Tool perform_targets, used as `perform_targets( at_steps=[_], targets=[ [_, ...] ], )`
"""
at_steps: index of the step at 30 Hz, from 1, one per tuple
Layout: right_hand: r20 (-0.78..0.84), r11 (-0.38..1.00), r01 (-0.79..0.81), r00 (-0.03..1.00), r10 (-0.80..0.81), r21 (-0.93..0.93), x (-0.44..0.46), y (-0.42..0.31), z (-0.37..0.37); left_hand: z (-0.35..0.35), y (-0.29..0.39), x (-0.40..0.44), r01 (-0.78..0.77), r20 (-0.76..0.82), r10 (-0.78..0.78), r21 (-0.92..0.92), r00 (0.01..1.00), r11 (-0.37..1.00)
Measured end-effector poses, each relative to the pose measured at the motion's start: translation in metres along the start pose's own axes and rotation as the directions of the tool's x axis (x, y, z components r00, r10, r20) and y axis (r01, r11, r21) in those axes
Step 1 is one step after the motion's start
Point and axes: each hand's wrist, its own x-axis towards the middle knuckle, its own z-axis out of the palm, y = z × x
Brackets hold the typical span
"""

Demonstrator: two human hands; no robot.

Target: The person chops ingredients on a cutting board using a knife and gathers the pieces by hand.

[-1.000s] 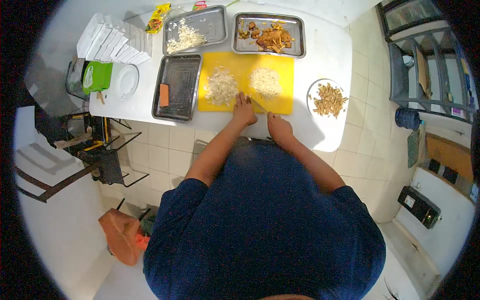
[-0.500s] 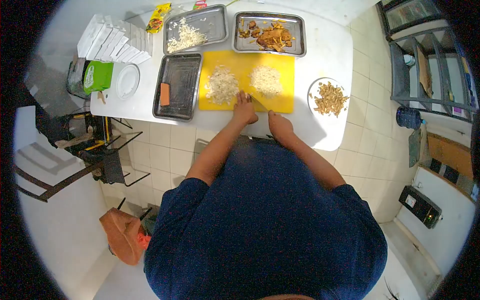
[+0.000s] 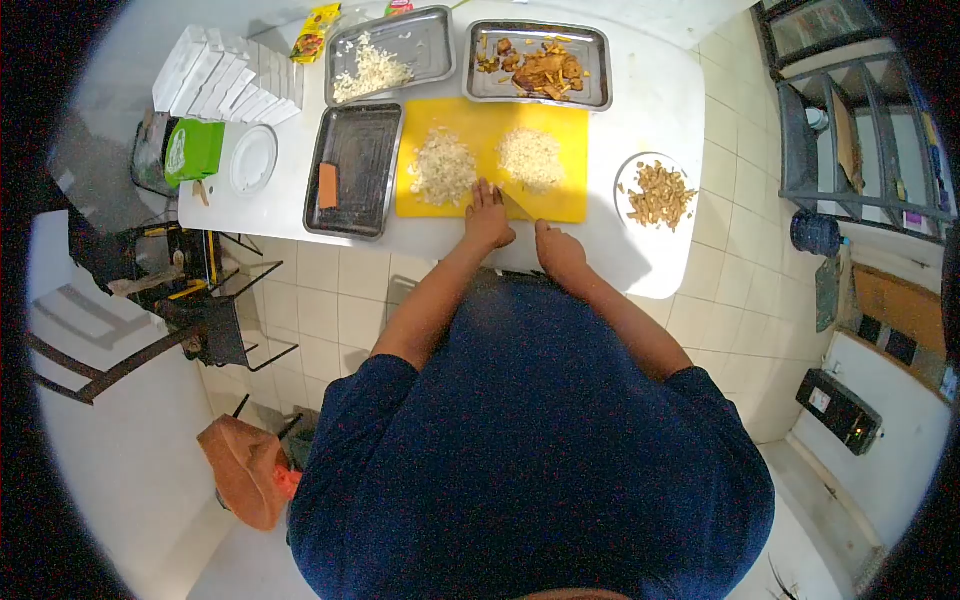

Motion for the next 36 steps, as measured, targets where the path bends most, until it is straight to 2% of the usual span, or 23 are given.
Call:
perform_targets(
  at_steps=[6,12,20,27,30,33,36],
  targets=[
    [-0.046,0.998,0.028,0.999,-0.026,0.051,0.006,0.008,0.015,0.006,-0.001,0.0,-0.015,-0.032,0.015,0.01,0.999,1.0],
    [0.029,0.999,-0.037,0.999,0.037,0.022,0.012,0.008,0.014,0.009,-0.006,-0.003,-0.058,-0.101,0.057,-0.005,0.993,0.998],
    [-0.08,1.0,-0.002,0.997,0.001,-0.013,0.008,0.007,0.008,0.025,-0.017,-0.002,-0.122,-0.207,0.108,-0.057,0.972,0.991],
    [-0.047,0.999,-0.038,0.998,0.037,-0.011,0.009,0.007,0.009,0.015,-0.011,-0.007,-0.08,-0.151,0.08,0.006,0.985,0.997],
    [-0.077,1.0,0.01,0.997,-0.012,-0.026,0.013,0.01,0.017,0.016,-0.011,-0.007,-0.073,-0.138,0.074,0.015,0.988,0.997],
    [-0.021,0.999,-0.033,0.999,0.033,0.001,0.019,0.006,0.015,0.013,-0.014,-0.003,-0.083,-0.122,0.085,0.018,0.989,0.996],
    [-0.032,0.999,-0.046,0.998,0.047,0.028,0.019,0.009,0.014,0.011,-0.013,-0.007,-0.108,-0.118,0.108,0.011,0.987,0.994]
  ],
)
